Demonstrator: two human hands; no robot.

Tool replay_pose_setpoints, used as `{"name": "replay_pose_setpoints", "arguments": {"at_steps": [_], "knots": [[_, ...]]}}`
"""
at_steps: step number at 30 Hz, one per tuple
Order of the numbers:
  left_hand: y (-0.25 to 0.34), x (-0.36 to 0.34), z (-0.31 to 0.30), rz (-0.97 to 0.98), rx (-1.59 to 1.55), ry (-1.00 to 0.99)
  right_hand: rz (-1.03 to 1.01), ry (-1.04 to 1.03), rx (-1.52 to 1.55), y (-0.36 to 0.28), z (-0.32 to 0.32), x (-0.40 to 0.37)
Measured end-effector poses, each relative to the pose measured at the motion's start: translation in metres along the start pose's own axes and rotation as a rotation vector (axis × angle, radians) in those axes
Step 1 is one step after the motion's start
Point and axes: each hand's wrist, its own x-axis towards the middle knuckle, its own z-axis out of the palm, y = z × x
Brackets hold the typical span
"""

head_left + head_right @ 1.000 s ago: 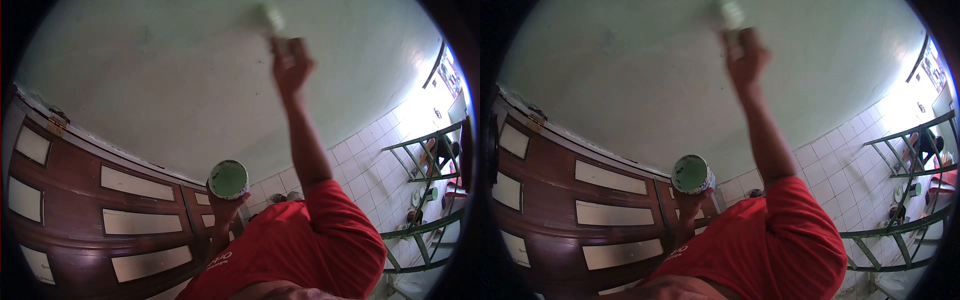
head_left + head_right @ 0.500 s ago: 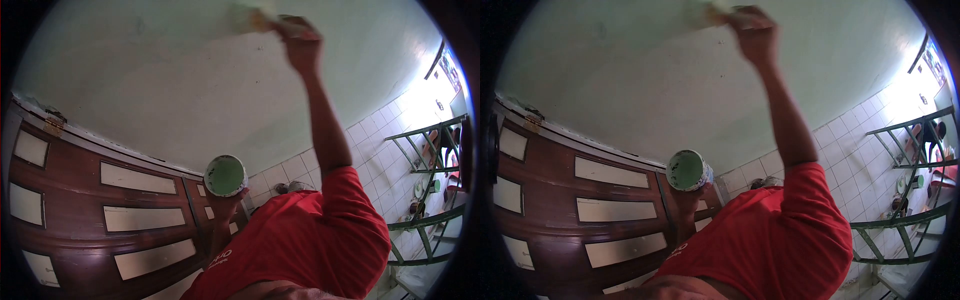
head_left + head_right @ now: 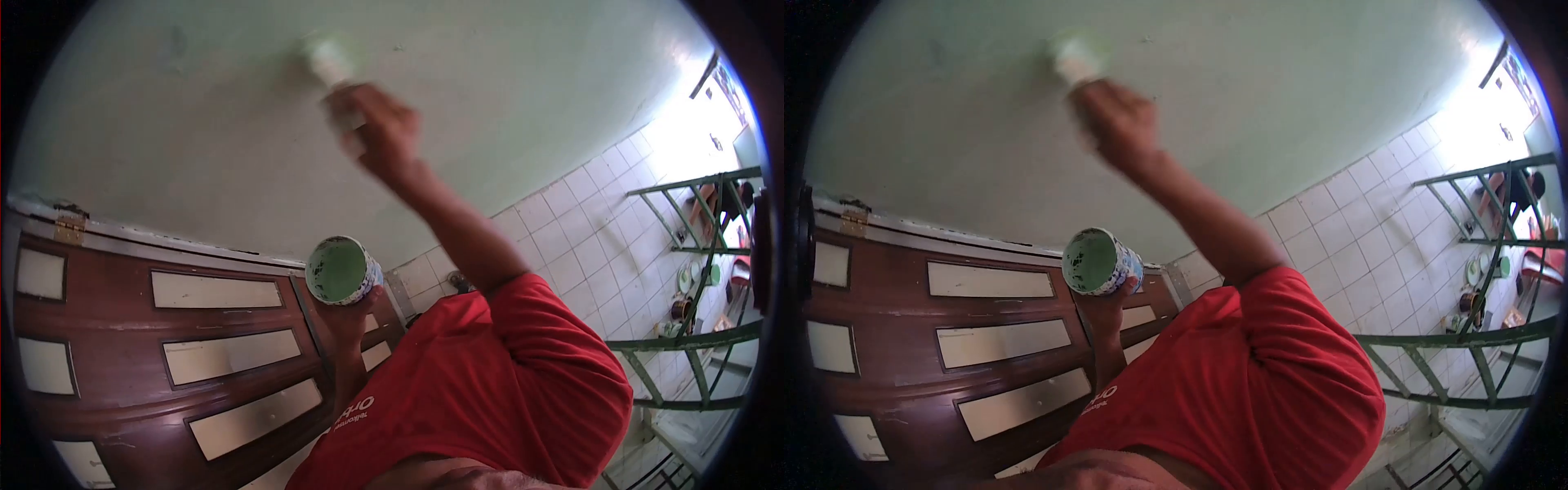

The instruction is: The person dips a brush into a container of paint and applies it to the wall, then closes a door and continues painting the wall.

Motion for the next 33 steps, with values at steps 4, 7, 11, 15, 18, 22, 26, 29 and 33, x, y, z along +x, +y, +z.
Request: {"name": "replay_pose_setpoints", "arguments": {"at_steps": [4,7,11,15,18,22,26,29,33], "knots": [[0.004,0.007,0.006,-0.02,0.021,-0.051,0.14,-0.165,0.312,-0.037,0.006,0.004],[0.006,0.009,0.008,-0.052,-0.06,-0.031,0.306,-0.214,0.405,0.014,-0.017,0.014],[0.007,0.006,0.001,-0.026,-0.036,-0.013,0.162,0.142,0.176,0.126,-0.103,0.054],[0.009,0.004,-0.001,-0.006,-0.004,-0.007,0.361,0.392,-0.135,0.153,-0.178,0.08],[0.013,0.004,-0.003,-0.025,0.037,-0.013,0.165,0.497,-0.412,0.172,-0.167,0.065],[0.013,0.013,0.006,-0.044,-0.024,0.018,0.349,0.181,-0.202,0.072,-0.075,0.015],[0.014,0.018,0.014,-0.007,-0.006,0.042,-0.004,0.015,0.046,-0.004,-0.003,-0.028],[0.016,0.019,0.021,0.01,-0.03,0.04,0.129,-0.204,0.267,-0.035,0.005,-0.029],[0.018,0.013,0.021,-0.062,-0.082,0.026,0.331,-0.127,0.383,0.022,-0.022,-0.011]]}}
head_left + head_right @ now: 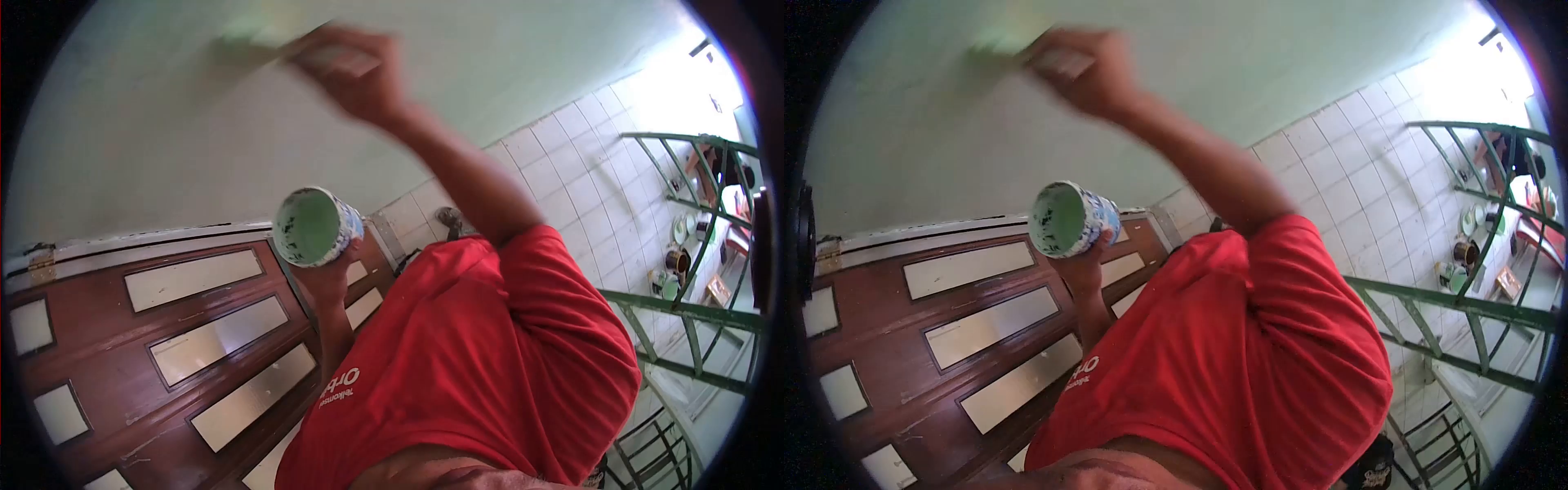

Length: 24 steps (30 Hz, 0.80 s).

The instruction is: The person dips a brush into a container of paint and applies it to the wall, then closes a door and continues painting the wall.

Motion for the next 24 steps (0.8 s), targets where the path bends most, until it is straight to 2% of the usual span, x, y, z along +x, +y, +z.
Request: {"name": "replay_pose_setpoints", "arguments": {"at_steps": [1,2,3,4,5,7,8,10,11,12,13,14,16,17,18,20,23,24], "knots": [[0.0,-0.001,-0.001,0.001,0.007,-0.011,-0.108,0.009,-0.321,0.019,-0.032,0.014],[-0.001,-0.002,-0.004,0.003,0.014,-0.019,0.124,0.083,-0.294,0.039,-0.067,0.026],[-0.002,-0.004,-0.005,0.023,0.011,0.0,-0.489,0.123,-0.477,0.039,-0.103,0.056],[-0.006,-0.005,-0.008,0.022,0.027,0.014,-0.097,0.26,-0.314,0.028,-0.124,0.056],[-0.007,-0.006,-0.009,0.017,0.042,0.024,0.022,0.369,-0.203,0.031,-0.143,0.063],[-0.005,-0.007,-0.011,0.016,0.043,0.02,-0.009,0.529,-0.331,0.03,-0.175,0.075],[-0.008,-0.007,-0.012,0.023,0.05,0.024,-0.018,0.531,-0.327,0.031,-0.176,0.076],[-0.012,-0.006,-0.015,0.045,0.052,0.027,-0.199,0.736,-0.658,0.032,-0.176,0.075],[-0.012,-0.007,-0.016,0.034,0.074,0.02,-0.319,0.754,-0.708,0.044,-0.165,0.074],[-0.012,-0.008,-0.017,0.021,0.097,0.013,-0.273,0.691,-0.747,0.053,-0.148,0.063],[-0.012,-0.008,-0.014,0.034,0.092,0.013,-0.383,0.608,-0.739,0.052,-0.118,0.053],[-0.012,-0.01,-0.011,0.023,0.06,0.036,-0.256,0.472,-0.663,0.031,-0.079,0.034],[-0.014,-0.007,-0.008,0.032,0.022,0.057,-0.414,0.309,-0.498,0.013,-0.018,0.008],[-0.017,-0.006,-0.009,0.047,0.039,0.041,-0.403,0.261,-0.356,0.001,0.011,-0.002],[-0.018,-0.007,-0.009,0.057,0.06,0.023,-0.318,0.106,-0.368,-0.011,0.029,-0.016],[-0.016,-0.008,-0.007,0.048,0.073,0.01,-0.304,-0.024,-0.225,-0.037,0.05,-0.024],[-0.017,-0.004,-0.005,0.03,0.058,-0.028,-0.111,-0.21,0.013,-0.041,0.05,-0.011],[-0.017,-0.002,-0.006,0.013,0.034,-0.053,-0.118,-0.118,0.004,-0.037,0.035,0.005]]}}
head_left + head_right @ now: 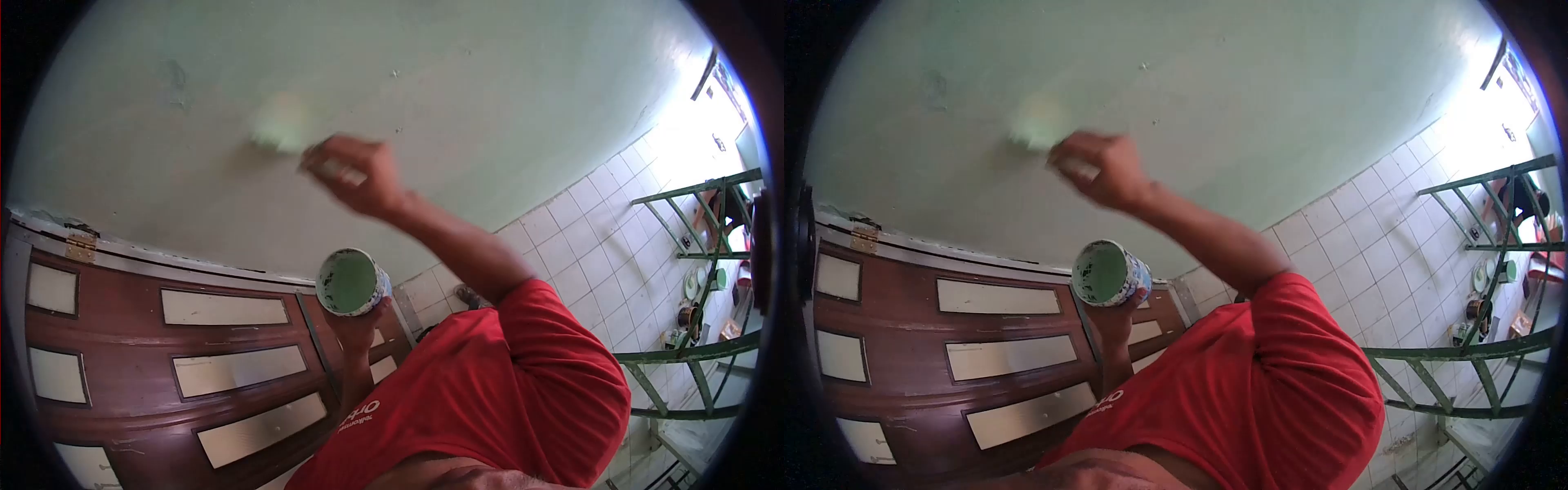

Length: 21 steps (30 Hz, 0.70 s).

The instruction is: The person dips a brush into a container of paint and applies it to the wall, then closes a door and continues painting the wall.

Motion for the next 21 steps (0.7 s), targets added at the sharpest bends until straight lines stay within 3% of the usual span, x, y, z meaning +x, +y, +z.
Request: {"name": "replay_pose_setpoints", "arguments": {"at_steps": [3,4,6,7,9,11,14,15,16,19,21], "knots": [[0.0,0.0,-0.002,0.039,0.045,0.017,-0.004,0.218,-0.146,0.029,-0.093,0.042],[0.001,0.001,-0.003,0.049,0.04,0.027,0.122,0.38,-0.075,0.043,-0.125,0.051],[0.005,0.0,-0.003,-0.008,-0.044,0.044,0.188,0.59,-0.207,0.063,-0.192,0.066],[0.001,-0.002,-0.004,-0.005,-0.051,0.057,0.027,0.68,-0.293,0.069,-0.215,0.074],[-0.009,-0.002,-0.007,0.004,-0.017,0.065,0.078,0.795,-0.583,0.059,-0.236,0.084],[-0.01,-0.001,-0.005,0.031,-0.002,0.072,0.023,0.837,-0.715,0.051,-0.22,0.09],[0.003,0.003,0.0,0.057,0.01,0.076,-0.195,0.606,-0.754,0.044,-0.142,0.082],[0.008,0.005,0.003,0.059,0.007,0.08,-0.175,0.485,-0.788,0.028,-0.102,0.073],[0.005,0.008,0.004,0.07,0.007,0.082,-0.402,0.399,-0.617,0.028,-0.07,0.068],[-0.003,0.005,0.008,0.091,0.079,0.089,-0.365,0.234,-0.442,-0.015,0.018,0.048],[0.003,0.004,0.012,0.047,0.063,0.082,-0.334,0.107,-0.278,-0.033,0.043,0.047]]}}
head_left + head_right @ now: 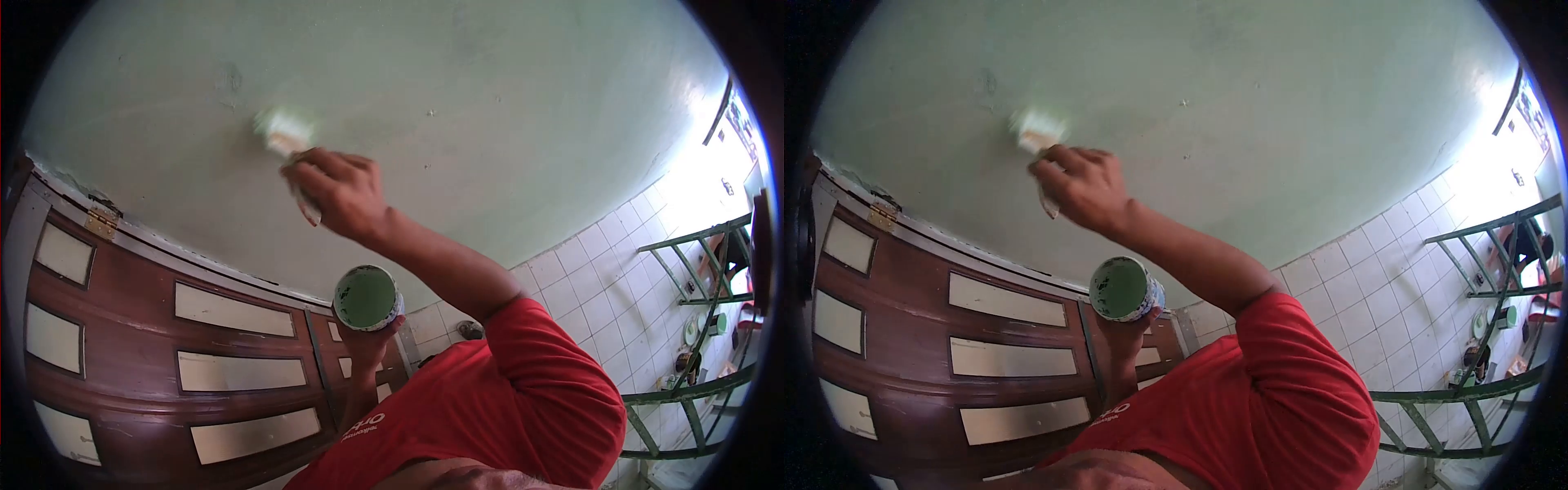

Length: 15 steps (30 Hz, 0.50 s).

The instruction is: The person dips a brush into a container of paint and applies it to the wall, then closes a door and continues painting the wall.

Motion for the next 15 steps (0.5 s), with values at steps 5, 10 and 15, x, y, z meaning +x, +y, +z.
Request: {"name": "replay_pose_setpoints", "arguments": {"at_steps": [5,10,15], "knots": [[-0.007,0.001,-0.001,-0.012,-0.044,-0.051,0.237,-0.068,0.225,0.026,-0.028,0.044],[-0.006,-0.007,-0.006,0.018,-0.036,-0.016,0.456,0.302,0.204,0.134,-0.153,0.107],[-0.021,-0.01,-0.017,0.038,-0.062,0.04,0.145,0.54,-0.495,0.176,-0.234,0.133]]}}
